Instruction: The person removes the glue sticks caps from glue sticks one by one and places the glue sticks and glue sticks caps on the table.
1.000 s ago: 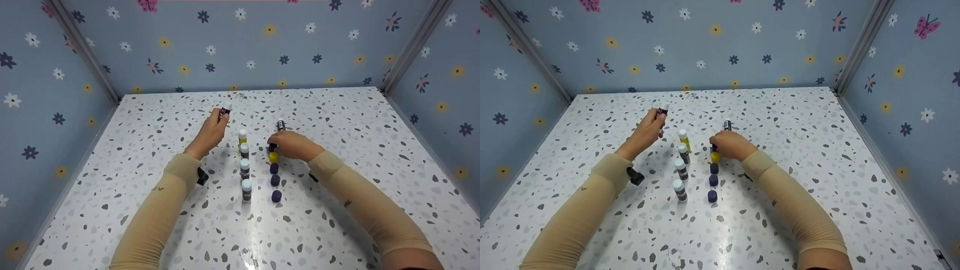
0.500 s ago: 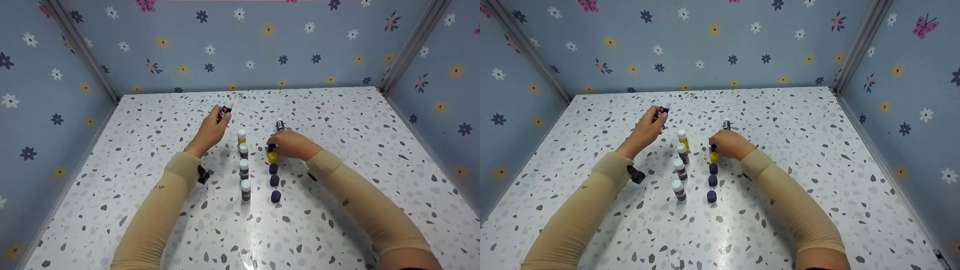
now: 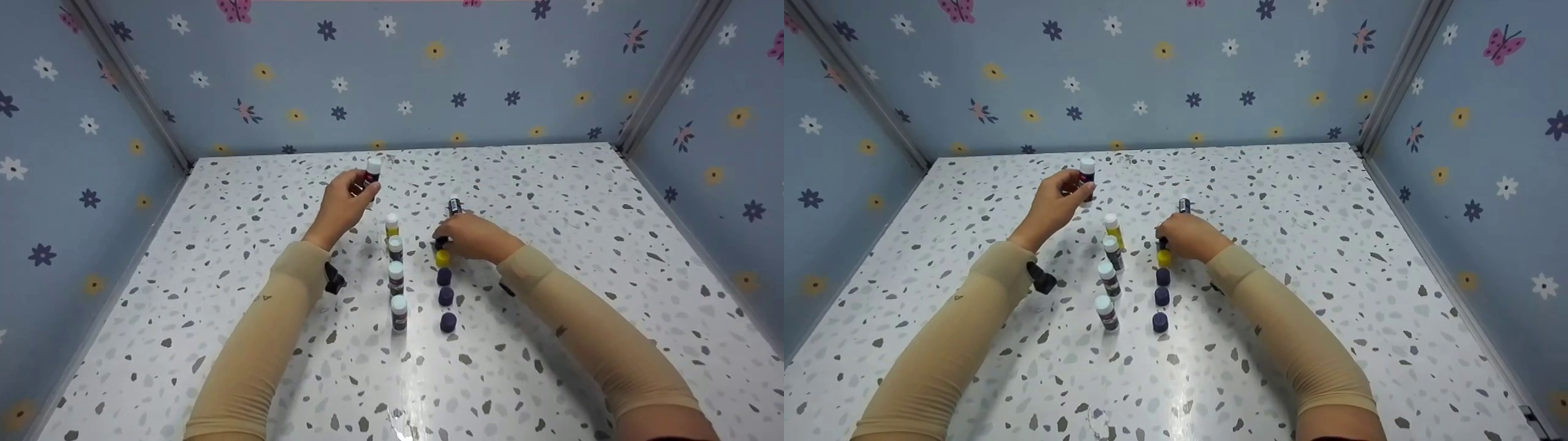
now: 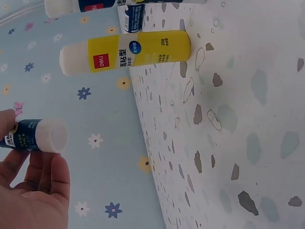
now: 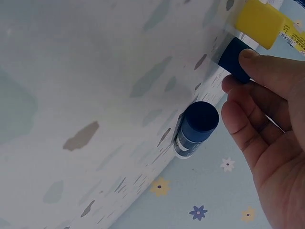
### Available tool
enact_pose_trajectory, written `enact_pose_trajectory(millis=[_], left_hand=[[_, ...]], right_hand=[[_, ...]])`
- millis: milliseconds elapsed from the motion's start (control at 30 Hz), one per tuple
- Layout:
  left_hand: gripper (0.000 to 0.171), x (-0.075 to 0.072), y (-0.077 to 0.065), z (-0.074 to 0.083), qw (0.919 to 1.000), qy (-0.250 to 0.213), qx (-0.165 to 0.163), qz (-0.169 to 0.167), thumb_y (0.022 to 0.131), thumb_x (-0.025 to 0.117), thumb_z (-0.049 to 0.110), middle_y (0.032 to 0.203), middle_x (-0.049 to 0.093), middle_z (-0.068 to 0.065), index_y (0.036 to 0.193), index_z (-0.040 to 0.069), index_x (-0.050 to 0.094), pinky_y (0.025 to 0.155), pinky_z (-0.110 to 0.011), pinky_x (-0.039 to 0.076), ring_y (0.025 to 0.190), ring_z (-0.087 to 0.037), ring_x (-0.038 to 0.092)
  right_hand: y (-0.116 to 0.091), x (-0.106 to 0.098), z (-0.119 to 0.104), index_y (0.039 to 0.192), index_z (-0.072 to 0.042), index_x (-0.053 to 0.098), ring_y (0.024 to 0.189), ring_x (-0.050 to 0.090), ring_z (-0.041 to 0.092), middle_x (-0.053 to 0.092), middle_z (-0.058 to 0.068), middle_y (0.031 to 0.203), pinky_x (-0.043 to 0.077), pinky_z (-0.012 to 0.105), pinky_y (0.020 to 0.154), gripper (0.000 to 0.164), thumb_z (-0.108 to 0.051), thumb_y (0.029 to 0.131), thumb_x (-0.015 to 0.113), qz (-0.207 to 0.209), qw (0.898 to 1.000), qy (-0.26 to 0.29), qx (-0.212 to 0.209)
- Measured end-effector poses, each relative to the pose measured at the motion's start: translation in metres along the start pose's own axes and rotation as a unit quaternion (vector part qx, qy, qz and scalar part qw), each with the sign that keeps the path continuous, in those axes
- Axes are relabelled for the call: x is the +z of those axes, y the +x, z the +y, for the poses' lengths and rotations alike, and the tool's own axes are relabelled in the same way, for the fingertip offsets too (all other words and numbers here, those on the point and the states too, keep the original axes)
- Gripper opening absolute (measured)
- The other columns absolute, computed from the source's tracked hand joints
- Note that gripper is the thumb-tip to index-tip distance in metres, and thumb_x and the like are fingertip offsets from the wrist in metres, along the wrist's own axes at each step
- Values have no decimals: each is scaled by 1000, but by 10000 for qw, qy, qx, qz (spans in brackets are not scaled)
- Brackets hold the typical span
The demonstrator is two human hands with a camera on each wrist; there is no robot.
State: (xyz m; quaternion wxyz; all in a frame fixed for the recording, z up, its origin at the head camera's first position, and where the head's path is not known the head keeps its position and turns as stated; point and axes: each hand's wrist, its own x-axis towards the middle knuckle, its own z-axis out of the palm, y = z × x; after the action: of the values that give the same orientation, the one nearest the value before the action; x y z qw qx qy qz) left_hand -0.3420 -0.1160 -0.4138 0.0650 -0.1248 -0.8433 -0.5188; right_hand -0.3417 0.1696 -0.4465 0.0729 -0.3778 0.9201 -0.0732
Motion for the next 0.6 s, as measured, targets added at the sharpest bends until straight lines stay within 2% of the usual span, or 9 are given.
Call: enact_pose_trajectory(millis=[200, 433, 600], left_hand=[[29, 0, 4, -6, 9997, 27, -91, -229, 109, 68, 24, 120, 72, -14, 129, 5, 70, 96, -40, 58, 108, -24, 68], [22, 3, 11, -12, 9985, 337, -129, -416, 106, 73, 22, 117, 77, -13, 122, 5, 75, 96, -43, 56, 108, -26, 71], [24, 9, 15, -19, 9962, 459, -309, -676, 105, 75, 22, 120, 78, -12, 122, 6, 77, 105, -48, 57, 114, -27, 72]], right_hand=[[1, 0, -1, 120, -6, 80, 107, 76, 30, 81, 12, 115, 60, 46, 101, 21, -8, 100, 75, -27, 9999, 110, 120], [0, 2, 3, 113, -4, 81, 103, 76, 31, 82, 12, 112, 60, 48, 98, 15, -6, 100, 74, 147, 9998, -3, -167], [-1, 2, 3, 118, -4, 81, 106, 76, 32, 82, 13, 115, 59, 48, 101, 18, -7, 101, 74, 144, 9997, -11, -178]])
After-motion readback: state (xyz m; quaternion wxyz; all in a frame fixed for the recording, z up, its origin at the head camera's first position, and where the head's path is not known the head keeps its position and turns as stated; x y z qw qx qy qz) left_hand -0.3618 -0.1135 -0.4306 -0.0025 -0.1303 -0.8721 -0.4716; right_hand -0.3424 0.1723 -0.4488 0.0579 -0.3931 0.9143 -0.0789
